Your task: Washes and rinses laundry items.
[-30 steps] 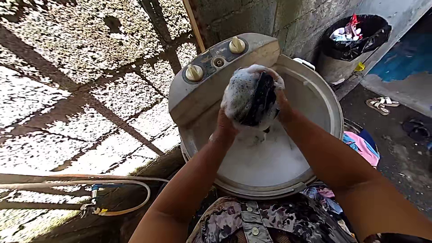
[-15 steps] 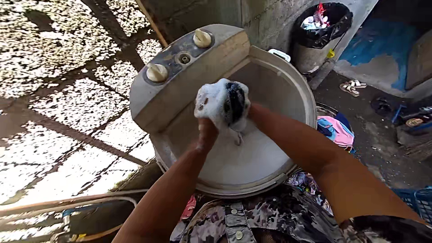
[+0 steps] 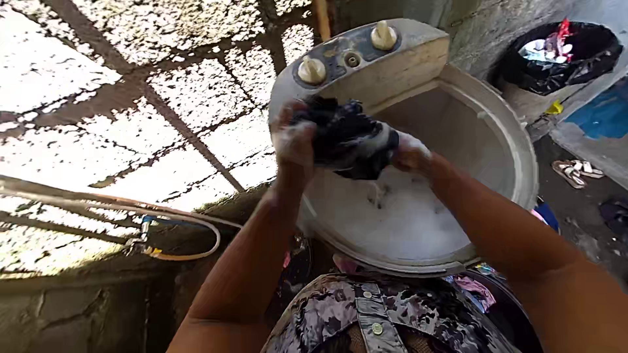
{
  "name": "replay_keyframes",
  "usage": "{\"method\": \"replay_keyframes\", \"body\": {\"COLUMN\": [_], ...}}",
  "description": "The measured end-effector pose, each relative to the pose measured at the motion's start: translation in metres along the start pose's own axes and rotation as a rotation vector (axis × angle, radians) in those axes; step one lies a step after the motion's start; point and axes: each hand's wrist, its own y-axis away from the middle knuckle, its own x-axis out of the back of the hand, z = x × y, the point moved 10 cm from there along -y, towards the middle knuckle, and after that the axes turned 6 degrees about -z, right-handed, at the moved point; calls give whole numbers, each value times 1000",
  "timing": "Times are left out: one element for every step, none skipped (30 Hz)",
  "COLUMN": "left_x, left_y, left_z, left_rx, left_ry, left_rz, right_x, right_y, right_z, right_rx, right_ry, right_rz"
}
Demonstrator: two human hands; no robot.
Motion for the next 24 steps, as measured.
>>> {"method": "replay_keyframes", "body": {"left_x": [32, 65, 99, 134, 168, 203, 236, 266, 294, 319, 342, 365, 387, 406, 421, 430, 439, 442, 438, 431, 421, 411, 404, 400], "left_y": [3, 8, 15, 25, 38, 53, 70, 87, 104, 121, 138, 157, 178, 203, 231, 265, 299, 330, 358, 385, 412, 438, 462, 487], "left_z": [15, 32, 48, 63, 74, 81, 83, 81, 74, 58, 36, 5, -33, -72, -109, -137, -160, -176, -189, -201, -211, -218, -222, -223], "left_rx": [-7, -32, -66, -100, -114, -125, -132, -117, -86, -30, 65, 205, 407, 650, 864, 1044, 1162, 1232, 1279, 1327, 1375, 1429, 1494, 1554], "left_ry": [-4, -47, -100, -155, -214, -259, -287, -341, -402, -458, -528, -619, -728, -838, -947, -1010, -1009, -973, -913, -855, -810, -778, -762, -757], "left_rz": [58, 112, 167, 210, 271, 325, 370, 414, 463, 509, 546, 559, 540, 490, 405, 342, 337, 348, 338, 289, 217, 151, 92, 60], "right_x": [-9, -18, -27, -34, -39, -41, -38, -33, -25, -14, -1, 16, 34, 48, 55, 49, 38, 25, 9, -8, -29, -50, -71, -87], "right_y": [-4, -7, -11, -14, -16, -17, -19, -22, -27, -36, -49, -64, -80, -94, -106, -112, -112, -106, -92, -73, -51, -32, -19, -11], "right_z": [11, 23, 38, 58, 77, 97, 117, 135, 150, 161, 172, 185, 204, 218, 231, 238, 246, 258, 271, 284, 287, 284, 267, 245], "right_rx": [-55, -110, -188, -265, -334, -392, -460, -523, -570, -606, -612, -603, -586, -578, -583, -626, -694, -745, -784, -822, -837, -800, -591, -107], "right_ry": [176, 388, 610, 824, 1011, 1153, 1250, 1317, 1365, 1418, 1475, 1540, 1621, 1676, 1695, 1670, 1627, 1603, 1576, 1535, 1505, 1484, 1447, 1339], "right_rz": [-114, -208, -312, -407, -492, -561, -622, -678, -719, -749, -761, -766, -763, -742, -701, -648, -601, -578, -562, -563, -616, -709, -698, -436]}}
